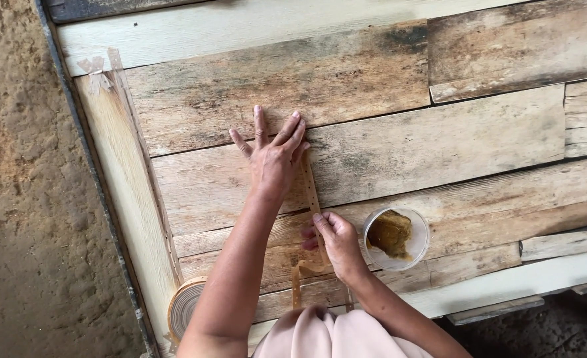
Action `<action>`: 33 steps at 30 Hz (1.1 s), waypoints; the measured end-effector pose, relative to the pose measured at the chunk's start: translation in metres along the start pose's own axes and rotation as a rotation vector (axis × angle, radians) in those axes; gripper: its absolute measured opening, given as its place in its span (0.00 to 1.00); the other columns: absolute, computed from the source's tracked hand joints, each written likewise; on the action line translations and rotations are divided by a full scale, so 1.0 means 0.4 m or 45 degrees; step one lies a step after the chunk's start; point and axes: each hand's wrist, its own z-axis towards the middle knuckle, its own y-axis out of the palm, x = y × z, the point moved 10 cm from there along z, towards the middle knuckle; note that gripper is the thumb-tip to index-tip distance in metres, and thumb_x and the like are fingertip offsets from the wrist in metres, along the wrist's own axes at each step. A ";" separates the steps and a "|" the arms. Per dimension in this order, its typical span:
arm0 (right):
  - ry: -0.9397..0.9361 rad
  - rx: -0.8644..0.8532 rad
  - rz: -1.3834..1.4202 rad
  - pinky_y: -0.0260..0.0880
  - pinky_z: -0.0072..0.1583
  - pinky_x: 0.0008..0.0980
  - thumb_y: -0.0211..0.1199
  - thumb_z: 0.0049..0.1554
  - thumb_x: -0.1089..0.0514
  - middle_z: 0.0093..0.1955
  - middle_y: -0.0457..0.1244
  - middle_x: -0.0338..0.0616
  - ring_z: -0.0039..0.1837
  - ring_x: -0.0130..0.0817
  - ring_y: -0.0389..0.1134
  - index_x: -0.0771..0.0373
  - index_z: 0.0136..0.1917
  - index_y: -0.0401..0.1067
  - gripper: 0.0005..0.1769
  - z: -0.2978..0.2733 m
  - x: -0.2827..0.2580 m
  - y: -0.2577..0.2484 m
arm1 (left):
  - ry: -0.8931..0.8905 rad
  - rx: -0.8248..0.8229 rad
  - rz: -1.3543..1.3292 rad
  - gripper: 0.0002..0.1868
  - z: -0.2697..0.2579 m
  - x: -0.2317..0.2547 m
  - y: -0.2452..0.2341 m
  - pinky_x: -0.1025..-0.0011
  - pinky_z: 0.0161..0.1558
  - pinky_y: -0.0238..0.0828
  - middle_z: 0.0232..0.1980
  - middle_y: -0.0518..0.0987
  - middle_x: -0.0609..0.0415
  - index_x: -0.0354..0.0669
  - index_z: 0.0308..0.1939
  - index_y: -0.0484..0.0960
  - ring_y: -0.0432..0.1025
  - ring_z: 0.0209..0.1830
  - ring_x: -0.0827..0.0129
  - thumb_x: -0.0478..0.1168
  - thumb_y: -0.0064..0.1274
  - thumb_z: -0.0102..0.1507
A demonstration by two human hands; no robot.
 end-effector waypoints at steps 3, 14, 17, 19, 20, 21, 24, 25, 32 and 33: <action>0.055 0.006 0.005 0.78 0.36 0.37 0.61 0.63 0.51 0.37 0.72 0.59 0.33 0.43 0.75 0.67 0.47 0.74 0.15 -0.030 -0.012 0.009 | -0.050 -0.109 -0.024 0.24 -0.002 -0.001 0.009 0.18 0.67 0.24 0.76 0.64 0.80 0.72 0.69 0.74 0.33 0.83 0.46 0.59 0.49 0.67; 0.130 0.057 -0.017 0.78 0.36 0.37 0.61 0.63 0.53 0.34 0.71 0.60 0.34 0.44 0.75 0.67 0.45 0.73 0.13 -0.039 -0.028 0.007 | 0.051 -0.527 -0.034 0.50 -0.017 0.022 0.021 0.18 0.66 0.14 0.85 0.42 0.71 0.63 0.81 0.51 0.19 0.80 0.34 0.60 0.58 0.59; 0.137 0.072 -0.028 0.78 0.36 0.37 0.62 0.62 0.54 0.33 0.71 0.62 0.33 0.46 0.75 0.68 0.44 0.73 0.13 -0.040 -0.029 0.007 | 0.090 -0.418 -0.085 0.49 -0.028 0.025 0.008 0.22 0.65 0.08 0.85 0.40 0.64 0.66 0.81 0.50 0.19 0.80 0.34 0.53 0.59 0.60; 0.139 0.083 -0.033 0.78 0.36 0.37 0.62 0.62 0.54 0.33 0.71 0.63 0.33 0.46 0.75 0.68 0.43 0.73 0.13 -0.035 -0.017 0.001 | 0.113 -0.299 -0.138 0.47 -0.053 0.031 0.017 0.26 0.64 0.03 0.86 0.40 0.59 0.71 0.81 0.50 0.19 0.80 0.34 0.49 0.58 0.62; 0.113 0.077 -0.039 0.78 0.36 0.37 0.62 0.62 0.53 0.33 0.71 0.63 0.33 0.47 0.76 0.67 0.43 0.73 0.14 -0.029 -0.011 -0.004 | 0.184 -0.171 -0.040 0.33 -0.073 0.046 0.022 0.30 0.66 0.03 0.85 0.44 0.62 0.74 0.73 0.63 0.22 0.81 0.40 0.48 0.54 0.64; 0.091 0.073 -0.046 0.78 0.35 0.38 0.61 0.62 0.53 0.33 0.71 0.63 0.33 0.48 0.76 0.66 0.42 0.73 0.14 -0.025 -0.002 -0.009 | 0.251 -0.046 0.057 0.22 -0.100 0.061 0.028 0.34 0.67 0.02 0.84 0.48 0.65 0.77 0.64 0.76 0.24 0.82 0.45 0.47 0.49 0.66; 0.065 0.068 -0.031 0.78 0.35 0.41 0.62 0.62 0.53 0.33 0.71 0.65 0.33 0.49 0.76 0.67 0.43 0.73 0.14 -0.014 0.011 -0.013 | 0.108 -0.150 0.011 0.21 -0.124 0.027 0.080 0.38 0.67 -0.03 0.81 0.58 0.72 0.77 0.66 0.75 0.23 0.84 0.56 0.58 0.42 0.69; 0.073 0.074 -0.032 0.78 0.35 0.41 0.62 0.62 0.53 0.33 0.71 0.65 0.33 0.49 0.76 0.67 0.43 0.73 0.14 -0.014 0.011 -0.014 | 0.108 -0.158 0.007 0.21 -0.124 0.031 0.071 0.38 0.67 -0.03 0.81 0.58 0.72 0.77 0.66 0.75 0.23 0.84 0.56 0.58 0.42 0.69; 0.086 0.085 -0.042 0.78 0.36 0.37 0.62 0.62 0.54 0.31 0.70 0.62 0.32 0.44 0.75 0.68 0.42 0.73 0.14 -0.009 -0.003 -0.005 | 0.068 -0.579 -0.050 0.41 -0.126 0.049 0.050 0.23 0.65 0.09 0.85 0.38 0.68 0.72 0.78 0.58 0.18 0.81 0.38 0.60 0.54 0.61; 0.092 0.078 -0.047 0.78 0.36 0.37 0.62 0.62 0.54 0.31 0.71 0.62 0.32 0.44 0.75 0.68 0.42 0.73 0.14 -0.012 -0.005 -0.002 | 0.072 -0.644 -0.018 0.45 -0.131 0.051 0.055 0.22 0.65 0.10 0.85 0.34 0.64 0.70 0.79 0.54 0.18 0.80 0.37 0.60 0.56 0.60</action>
